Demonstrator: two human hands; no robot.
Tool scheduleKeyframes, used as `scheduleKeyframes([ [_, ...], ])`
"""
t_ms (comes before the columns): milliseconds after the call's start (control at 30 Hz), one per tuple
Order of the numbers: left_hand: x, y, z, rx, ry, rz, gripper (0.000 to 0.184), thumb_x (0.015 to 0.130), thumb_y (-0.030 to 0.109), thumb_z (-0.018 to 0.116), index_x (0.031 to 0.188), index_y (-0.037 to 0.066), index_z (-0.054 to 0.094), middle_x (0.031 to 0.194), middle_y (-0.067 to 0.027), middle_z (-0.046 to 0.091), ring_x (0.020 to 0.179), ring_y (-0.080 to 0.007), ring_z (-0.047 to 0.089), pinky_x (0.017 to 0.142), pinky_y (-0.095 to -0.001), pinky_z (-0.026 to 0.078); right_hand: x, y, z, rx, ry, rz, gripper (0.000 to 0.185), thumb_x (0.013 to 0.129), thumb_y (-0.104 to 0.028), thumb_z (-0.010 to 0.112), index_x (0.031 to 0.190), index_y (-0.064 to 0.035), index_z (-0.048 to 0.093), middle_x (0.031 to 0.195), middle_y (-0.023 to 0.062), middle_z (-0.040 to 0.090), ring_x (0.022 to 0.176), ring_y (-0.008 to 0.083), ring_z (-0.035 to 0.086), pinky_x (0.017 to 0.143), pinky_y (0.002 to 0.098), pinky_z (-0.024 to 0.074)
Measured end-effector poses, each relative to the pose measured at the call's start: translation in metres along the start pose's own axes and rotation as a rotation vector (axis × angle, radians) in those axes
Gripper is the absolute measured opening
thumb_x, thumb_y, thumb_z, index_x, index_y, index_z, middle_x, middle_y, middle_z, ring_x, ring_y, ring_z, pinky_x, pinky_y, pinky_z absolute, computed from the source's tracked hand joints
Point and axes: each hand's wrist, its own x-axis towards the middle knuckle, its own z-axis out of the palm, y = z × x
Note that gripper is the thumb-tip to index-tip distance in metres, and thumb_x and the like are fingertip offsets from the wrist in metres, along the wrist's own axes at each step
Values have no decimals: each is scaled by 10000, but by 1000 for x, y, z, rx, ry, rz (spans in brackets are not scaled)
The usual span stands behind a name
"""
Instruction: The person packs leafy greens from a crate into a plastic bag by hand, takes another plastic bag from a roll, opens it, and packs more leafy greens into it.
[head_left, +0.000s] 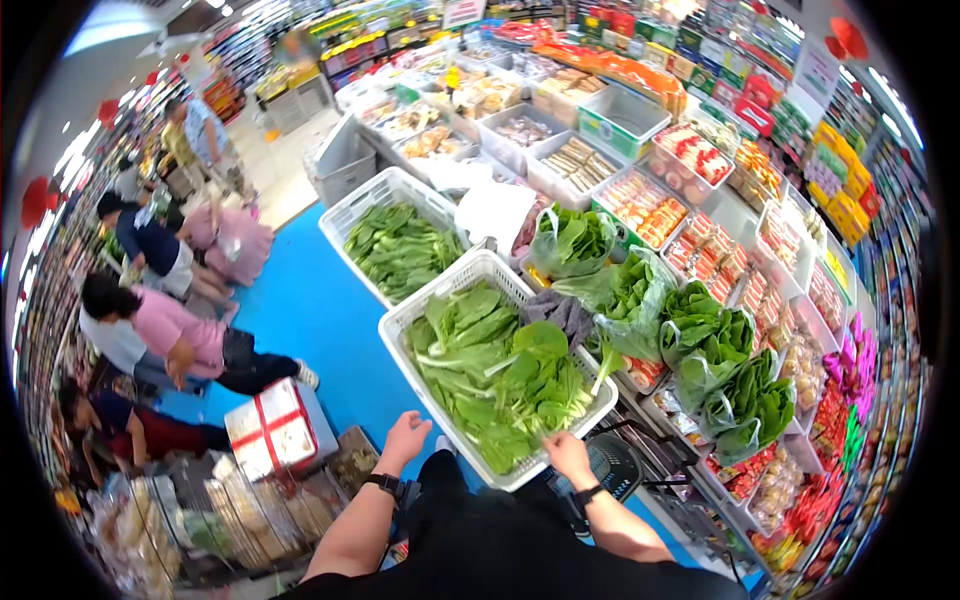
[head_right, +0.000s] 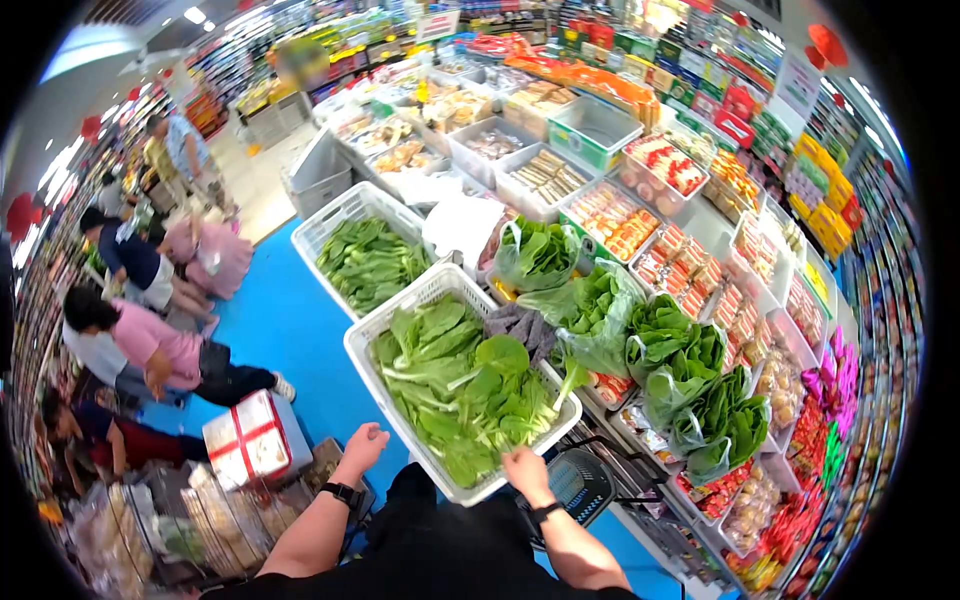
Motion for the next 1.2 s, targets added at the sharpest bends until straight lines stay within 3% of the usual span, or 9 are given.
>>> scheduleKeyframes([
  [133,129,13,-23,95,-20,-31,691,1024,467,692,1452,-62,572,1367,-276,710,1260,-428,687,1065,-487,539,-21,-3,-18,78,244,407,529,1000,-512,706,982,15,742,966,287,776,981,459,758,891,511,594],
  [200,204,-1,-36,121,87,-77,686,1048,512,632,1371,-91,587,1325,-344,695,1231,-498,671,1046,-530,529,-26,-5,-8,95,221,480,581,1012,-544,678,997,32,749,1007,316,770,1042,487,747,924,521,588],
  [233,222,13,-51,155,22,-61,651,1066,525,590,1280,-89,604,1256,-382,694,1196,-554,654,1023,-566,520,-23,1,4,91,209,474,597,1012,-551,673,1016,41,747,1016,325,766,1053,497,741,935,533,582],
  [367,268,32,-77,229,141,-2,556,1095,475,538,1166,-68,636,1168,-368,718,1146,-565,665,975,-606,524,-34,-27,45,126,332,554,512,1007,-443,709,1100,56,645,1049,340,751,1052,537,719,939,570,571],
  [533,269,37,-85,309,101,72,509,1109,437,497,1188,-37,664,1175,-340,731,1131,-557,670,966,-613,529,-24,-23,55,-48,360,586,423,1004,-354,734,1049,50,617,1006,337,745,996,536,720,871,585,577],
  [800,266,33,-88,310,56,79,526,1105,432,489,1182,-50,684,1187,-357,723,1153,-554,667,991,-603,533,-17,-12,45,-116,373,498,376,1039,-344,667,1093,25,617,993,342,745,969,536,723,859,604,570],
  [1000,286,-14,-75,203,-21,16,594,1106,477,485,1243,-76,656,1229,-374,710,1194,-562,657,1034,-594,520,-14,-2,28,-82,338,499,431,1023,-366,683,1127,51,645,1084,338,754,1074,517,722,945,582,569],
  [1133,282,-4,-76,211,-7,47,635,1106,503,484,1253,-87,664,1237,-362,717,1200,-555,661,1042,-585,522,-8,-1,20,-43,227,516,489,991,-367,694,1180,83,672,1147,359,742,1129,518,713,1004,557,567],
  [1200,277,10,-90,432,-82,14,645,1106,524,481,1209,-64,723,1219,-331,737,1185,-530,681,1018,-583,541,-10,-7,23,-64,232,523,489,972,-379,708,1108,91,678,1117,351,748,1102,509,722,976,557,579],
])
